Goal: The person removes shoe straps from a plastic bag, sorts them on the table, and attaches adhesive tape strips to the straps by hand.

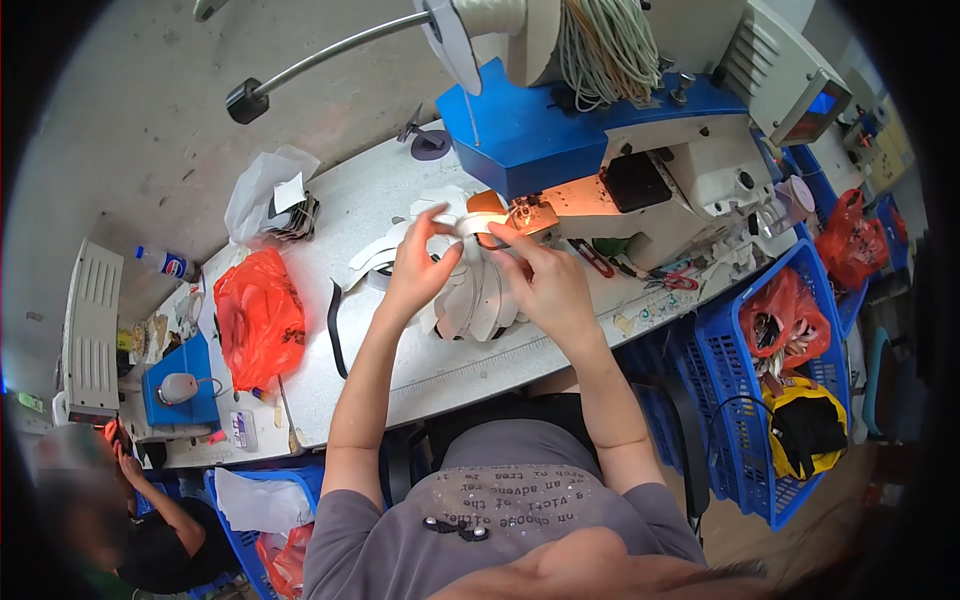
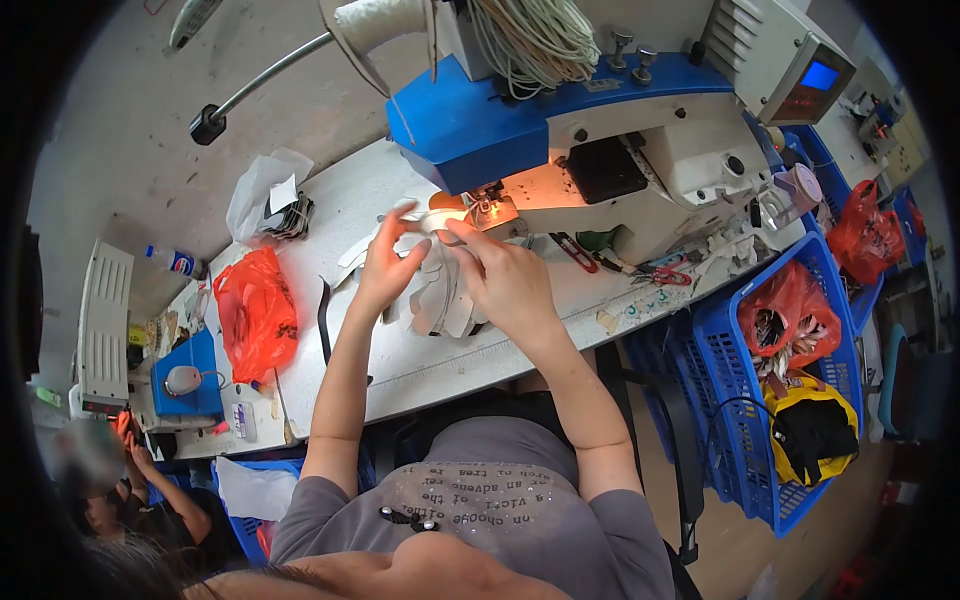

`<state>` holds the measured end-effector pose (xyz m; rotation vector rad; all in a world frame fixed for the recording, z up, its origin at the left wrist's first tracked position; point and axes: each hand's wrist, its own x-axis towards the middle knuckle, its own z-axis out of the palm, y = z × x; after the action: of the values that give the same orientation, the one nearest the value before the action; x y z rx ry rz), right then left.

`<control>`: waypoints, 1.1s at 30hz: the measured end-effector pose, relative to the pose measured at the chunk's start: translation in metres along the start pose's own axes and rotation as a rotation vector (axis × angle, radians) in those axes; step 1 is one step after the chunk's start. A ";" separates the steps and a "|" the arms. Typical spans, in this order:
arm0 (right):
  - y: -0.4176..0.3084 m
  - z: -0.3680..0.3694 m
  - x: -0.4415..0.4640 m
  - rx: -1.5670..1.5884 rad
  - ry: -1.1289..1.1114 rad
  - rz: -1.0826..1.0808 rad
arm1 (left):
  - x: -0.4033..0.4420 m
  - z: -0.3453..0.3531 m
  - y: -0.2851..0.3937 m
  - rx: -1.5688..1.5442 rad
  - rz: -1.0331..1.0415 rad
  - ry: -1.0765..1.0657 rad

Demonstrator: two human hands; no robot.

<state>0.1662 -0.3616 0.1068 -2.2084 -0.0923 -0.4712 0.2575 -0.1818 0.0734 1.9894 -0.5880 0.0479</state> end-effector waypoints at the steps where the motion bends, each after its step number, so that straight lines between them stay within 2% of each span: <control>1: 0.000 0.000 0.000 -0.008 -0.008 0.007 | 0.000 -0.007 -0.003 -0.001 -0.066 -0.102; 3: 0.000 -0.001 0.000 -0.023 -0.023 0.023 | -0.001 -0.023 -0.023 -0.115 -0.138 -0.264; 6: 0.000 0.000 0.000 0.004 -0.023 0.046 | -0.007 -0.044 -0.023 -0.460 -0.111 -0.195; 10: -0.003 0.004 0.000 0.005 -0.033 0.062 | -0.004 -0.023 -0.012 -0.270 -0.071 -0.148; 12: -0.002 0.004 -0.001 0.008 -0.037 0.066 | -0.005 -0.006 -0.007 -0.239 -0.061 -0.199; 14: -0.002 0.003 -0.001 -0.027 -0.052 0.065 | -0.004 -0.001 0.003 -0.376 -0.217 -0.315; 17: -0.002 -0.001 -0.002 -0.085 -0.074 0.063 | -0.004 -0.017 -0.005 -0.537 -0.286 -0.257; 20: -0.001 0.001 -0.002 -0.095 -0.080 0.056 | -0.022 -0.052 0.005 -0.894 -0.305 -0.265; 26: -0.001 0.006 -0.004 -0.075 -0.073 0.054 | -0.064 -0.091 0.016 -0.771 -0.276 -0.215; 31: -0.002 0.006 -0.004 -0.063 -0.106 0.077 | -0.084 -0.088 0.030 -0.632 -0.272 -0.172; 33: -0.005 0.007 -0.005 -0.009 -0.053 0.016 | -0.087 -0.080 0.032 -0.606 -0.250 -0.127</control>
<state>0.1621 -0.3527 0.1043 -2.2296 -0.1008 -0.4049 0.1848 -0.0920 0.1139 1.4630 -0.3702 -0.3716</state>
